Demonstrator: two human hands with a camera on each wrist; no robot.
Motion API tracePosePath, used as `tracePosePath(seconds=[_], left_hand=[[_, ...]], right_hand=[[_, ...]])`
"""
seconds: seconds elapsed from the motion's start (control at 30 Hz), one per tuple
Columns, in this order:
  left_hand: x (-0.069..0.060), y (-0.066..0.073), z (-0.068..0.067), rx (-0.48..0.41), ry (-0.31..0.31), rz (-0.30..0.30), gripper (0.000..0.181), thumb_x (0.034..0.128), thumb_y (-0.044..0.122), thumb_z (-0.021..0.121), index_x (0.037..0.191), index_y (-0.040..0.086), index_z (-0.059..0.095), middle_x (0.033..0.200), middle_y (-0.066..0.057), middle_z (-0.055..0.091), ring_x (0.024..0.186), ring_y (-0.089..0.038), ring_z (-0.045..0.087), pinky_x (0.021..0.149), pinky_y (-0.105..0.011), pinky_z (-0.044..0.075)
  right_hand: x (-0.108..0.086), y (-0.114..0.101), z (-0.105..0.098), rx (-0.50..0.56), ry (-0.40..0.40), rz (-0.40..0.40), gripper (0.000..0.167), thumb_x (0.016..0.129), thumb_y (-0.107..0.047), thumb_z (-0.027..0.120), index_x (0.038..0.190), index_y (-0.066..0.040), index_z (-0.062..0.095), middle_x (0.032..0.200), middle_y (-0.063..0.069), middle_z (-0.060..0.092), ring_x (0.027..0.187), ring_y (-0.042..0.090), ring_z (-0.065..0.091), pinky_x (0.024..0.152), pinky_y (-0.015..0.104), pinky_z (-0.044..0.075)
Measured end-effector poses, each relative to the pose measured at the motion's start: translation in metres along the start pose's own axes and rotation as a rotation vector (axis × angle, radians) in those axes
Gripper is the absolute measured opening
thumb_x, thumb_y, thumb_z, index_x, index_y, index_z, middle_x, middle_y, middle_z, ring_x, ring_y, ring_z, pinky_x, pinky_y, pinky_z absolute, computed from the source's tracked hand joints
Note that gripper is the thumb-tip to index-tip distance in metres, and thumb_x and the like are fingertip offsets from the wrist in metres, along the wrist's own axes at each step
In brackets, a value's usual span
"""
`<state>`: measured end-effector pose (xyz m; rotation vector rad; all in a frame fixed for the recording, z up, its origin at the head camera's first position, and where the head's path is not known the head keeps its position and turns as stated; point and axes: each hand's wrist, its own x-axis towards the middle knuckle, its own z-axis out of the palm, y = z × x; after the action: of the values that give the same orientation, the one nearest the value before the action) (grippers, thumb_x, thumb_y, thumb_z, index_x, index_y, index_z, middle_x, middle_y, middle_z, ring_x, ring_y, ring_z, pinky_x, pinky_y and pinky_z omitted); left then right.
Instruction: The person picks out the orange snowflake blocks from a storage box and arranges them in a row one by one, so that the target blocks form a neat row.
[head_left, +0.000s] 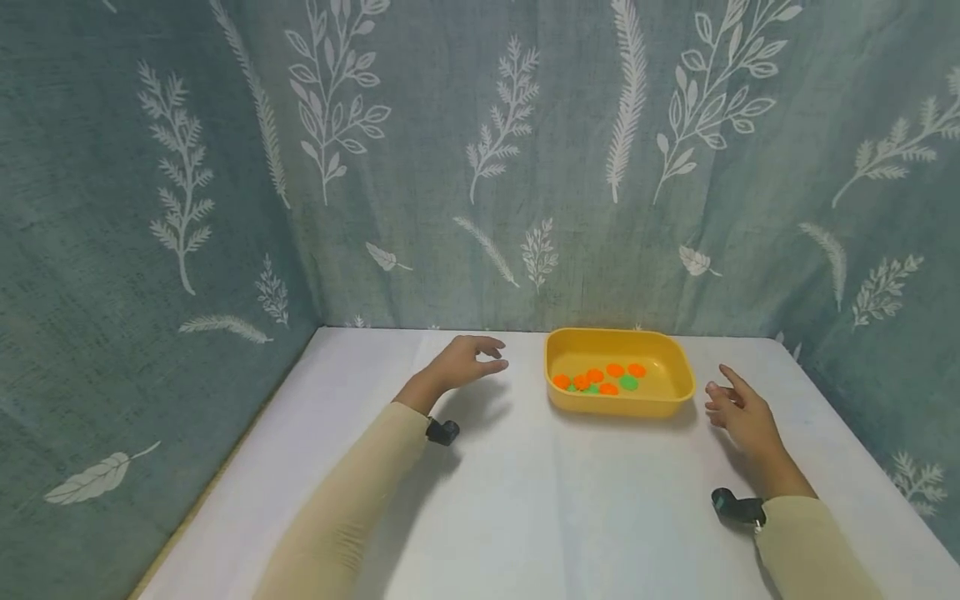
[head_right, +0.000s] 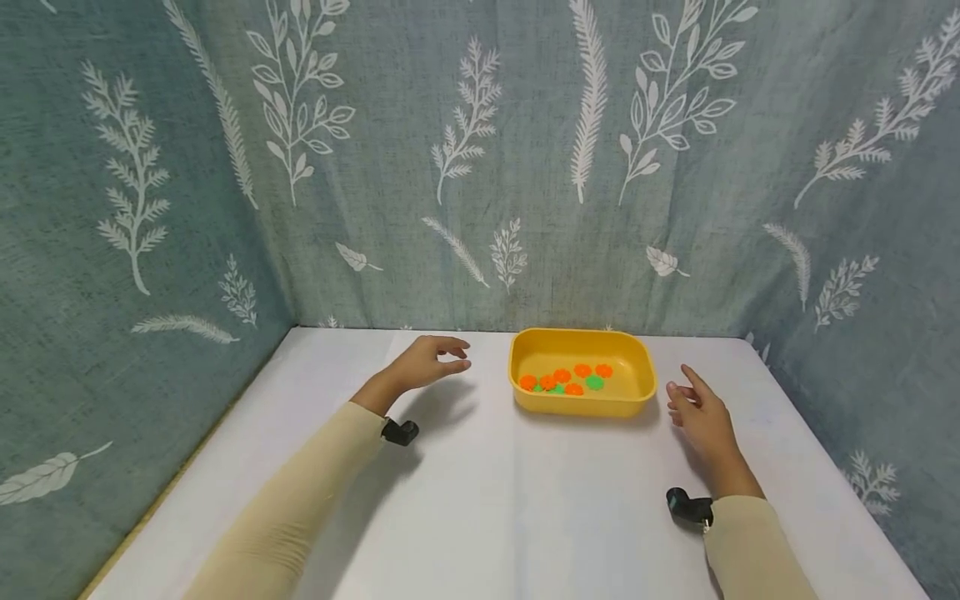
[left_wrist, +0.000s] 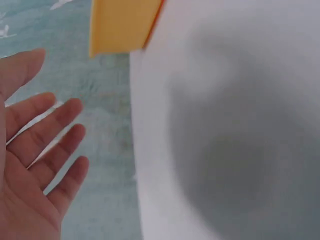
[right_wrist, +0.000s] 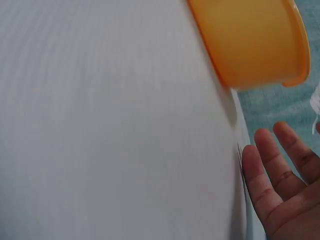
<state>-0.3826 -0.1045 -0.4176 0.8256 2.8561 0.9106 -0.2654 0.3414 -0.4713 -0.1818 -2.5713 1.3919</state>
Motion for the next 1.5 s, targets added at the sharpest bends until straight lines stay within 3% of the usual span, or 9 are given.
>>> tracePosePath(seconds=[0.13, 0.23, 0.43, 0.57, 0.67, 0.87, 1.0, 1.2, 1.5], left_hand=[[0.027, 0.012, 0.021, -0.089, 0.014, -0.005, 0.043, 0.09, 0.038, 0.069, 0.125, 0.014, 0.066, 0.109, 0.003, 0.067, 0.113, -0.023, 0.057, 0.098, -0.042, 0.043], [0.043, 0.022, 0.029, -0.104, 0.014, 0.033, 0.036, 0.0891, 0.034, 0.071, 0.119, 0.014, 0.069, 0.108, 0.003, 0.067, 0.112, -0.025, 0.057, 0.097, -0.042, 0.043], [0.07, 0.041, 0.036, -0.053, -0.019, 0.149, 0.025, 0.0862, 0.019, 0.075, 0.109, 0.008, 0.074, 0.108, -0.001, 0.068, 0.11, -0.027, 0.056, 0.096, -0.042, 0.041], [0.084, 0.051, 0.042, 0.123, -0.043, 0.212, 0.025, 0.085, 0.023, 0.076, 0.107, 0.013, 0.075, 0.112, 0.002, 0.067, 0.112, -0.022, 0.051, 0.1, -0.041, 0.033], [0.093, 0.058, 0.051, 0.243, -0.102, 0.209, 0.025, 0.0845, 0.028, 0.076, 0.107, 0.018, 0.075, 0.11, 0.007, 0.066, 0.114, -0.02, 0.044, 0.104, -0.047, 0.023], [0.099, 0.063, 0.058, 0.325, -0.183, 0.115, 0.019, 0.0835, 0.032, 0.076, 0.1, 0.022, 0.076, 0.102, 0.01, 0.065, 0.12, -0.025, 0.037, 0.108, -0.056, 0.011], [0.102, 0.065, 0.06, 0.326, -0.241, 0.047, 0.014, 0.0845, 0.029, 0.075, 0.098, 0.024, 0.077, 0.103, 0.011, 0.065, 0.128, -0.028, 0.033, 0.11, -0.057, 0.008], [0.104, 0.071, 0.067, 0.314, -0.356, -0.053, 0.02, 0.0834, 0.027, 0.076, 0.103, 0.024, 0.077, 0.103, 0.012, 0.068, 0.112, -0.025, 0.048, 0.104, -0.052, 0.023], [0.105, 0.085, 0.078, 0.419, -0.301, -0.193, 0.011, 0.075, 0.021, 0.079, 0.072, 0.016, 0.07, 0.073, 0.003, 0.062, 0.091, -0.025, 0.057, 0.105, -0.065, 0.02]], right_hand=[[0.003, 0.007, 0.007, 0.128, 0.022, -0.031, 0.068, 0.102, -0.045, 0.045, 0.155, -0.009, 0.022, 0.129, 0.03, 0.05, 0.088, 0.002, 0.061, 0.07, 0.015, 0.051], [0.004, 0.011, 0.012, 0.162, 0.02, -0.057, 0.067, 0.102, -0.044, 0.046, 0.154, -0.009, 0.025, 0.128, 0.03, 0.051, 0.086, -0.006, 0.058, 0.072, 0.013, 0.05], [0.001, 0.012, 0.022, 0.03, 0.013, -0.085, 0.062, 0.102, -0.041, 0.048, 0.154, -0.014, 0.029, 0.132, 0.025, 0.052, 0.107, 0.026, 0.061, 0.074, 0.011, 0.047], [0.0, 0.009, 0.025, -0.031, 0.024, -0.1, 0.061, 0.102, -0.041, 0.049, 0.153, -0.014, 0.031, 0.133, 0.025, 0.052, 0.111, 0.038, 0.057, 0.074, 0.011, 0.046], [-0.001, 0.009, 0.025, -0.044, 0.039, -0.11, 0.059, 0.102, -0.039, 0.049, 0.153, -0.014, 0.032, 0.132, 0.025, 0.053, 0.11, 0.038, 0.058, 0.076, 0.014, 0.048], [-0.003, 0.01, 0.027, -0.058, 0.027, -0.124, 0.057, 0.103, -0.037, 0.046, 0.154, -0.016, 0.03, 0.129, 0.027, 0.055, 0.11, 0.04, 0.057, 0.091, 0.055, 0.045], [-0.004, 0.009, 0.026, -0.06, 0.03, -0.113, 0.058, 0.103, -0.04, 0.046, 0.154, -0.017, 0.03, 0.128, 0.027, 0.056, 0.109, 0.041, 0.058, 0.093, 0.057, 0.044], [-0.003, 0.01, 0.026, -0.067, 0.027, -0.108, 0.059, 0.103, -0.042, 0.045, 0.154, -0.017, 0.03, 0.128, 0.027, 0.056, 0.107, 0.041, 0.06, 0.094, 0.058, 0.042], [-0.005, 0.009, 0.027, -0.056, 0.02, -0.076, 0.059, 0.103, -0.042, 0.045, 0.154, -0.019, 0.029, 0.129, 0.027, 0.055, 0.112, 0.042, 0.057, 0.095, 0.058, 0.042]])
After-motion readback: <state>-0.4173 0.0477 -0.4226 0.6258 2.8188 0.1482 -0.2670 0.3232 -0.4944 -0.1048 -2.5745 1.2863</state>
